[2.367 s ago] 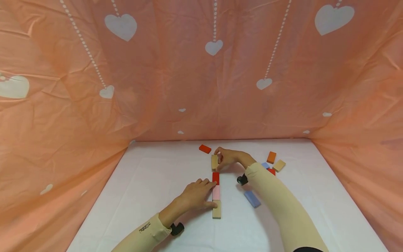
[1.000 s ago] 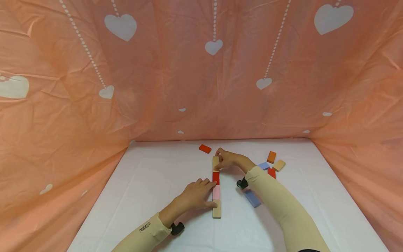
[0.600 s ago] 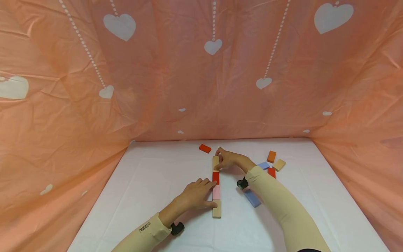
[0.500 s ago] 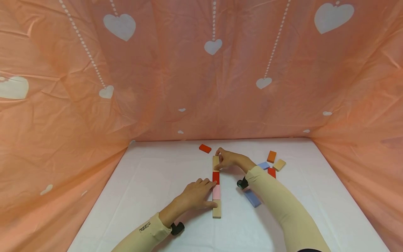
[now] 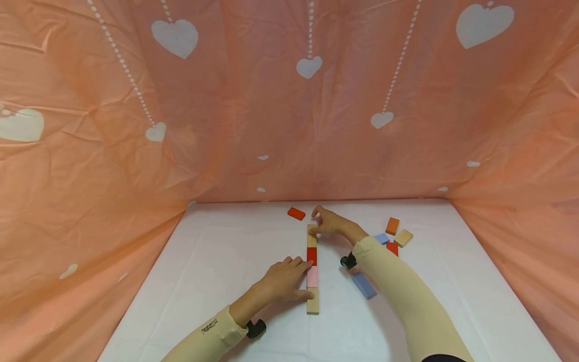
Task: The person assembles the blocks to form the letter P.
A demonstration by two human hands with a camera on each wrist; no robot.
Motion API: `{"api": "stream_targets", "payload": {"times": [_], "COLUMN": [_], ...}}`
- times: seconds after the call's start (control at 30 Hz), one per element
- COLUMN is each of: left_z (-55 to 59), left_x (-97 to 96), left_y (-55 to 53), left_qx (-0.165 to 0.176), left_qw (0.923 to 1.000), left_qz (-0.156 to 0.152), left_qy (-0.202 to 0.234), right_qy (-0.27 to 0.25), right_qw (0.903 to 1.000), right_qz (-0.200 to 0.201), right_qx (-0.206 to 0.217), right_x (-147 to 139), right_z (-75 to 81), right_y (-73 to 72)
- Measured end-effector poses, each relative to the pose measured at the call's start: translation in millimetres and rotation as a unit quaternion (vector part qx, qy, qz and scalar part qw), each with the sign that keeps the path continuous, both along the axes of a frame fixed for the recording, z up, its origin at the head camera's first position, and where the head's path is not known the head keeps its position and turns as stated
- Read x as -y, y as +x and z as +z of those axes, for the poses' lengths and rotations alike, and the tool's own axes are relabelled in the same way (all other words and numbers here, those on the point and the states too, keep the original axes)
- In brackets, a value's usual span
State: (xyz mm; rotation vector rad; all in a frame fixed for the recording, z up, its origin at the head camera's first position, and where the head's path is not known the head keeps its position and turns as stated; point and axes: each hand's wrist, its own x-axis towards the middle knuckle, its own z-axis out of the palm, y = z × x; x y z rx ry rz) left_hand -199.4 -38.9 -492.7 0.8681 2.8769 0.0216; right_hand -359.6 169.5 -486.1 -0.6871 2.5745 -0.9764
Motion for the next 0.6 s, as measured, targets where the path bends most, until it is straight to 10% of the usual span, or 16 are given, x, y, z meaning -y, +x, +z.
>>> {"api": "stream_targets", "payload": {"times": [0.6], "left_z": [0.7], "left_x": [0.1], "left_y": [-0.7], "left_qx": [0.004], "left_qw": [1.0000], "left_qz": [-0.003], "left_qy": [0.002], "right_qy": [-0.009], "right_qw": [0.9992], "right_qz": [-0.033], "right_qx": [-0.019], "right_x": [38], "right_z": [-10.0], "right_y": [-29.9]}}
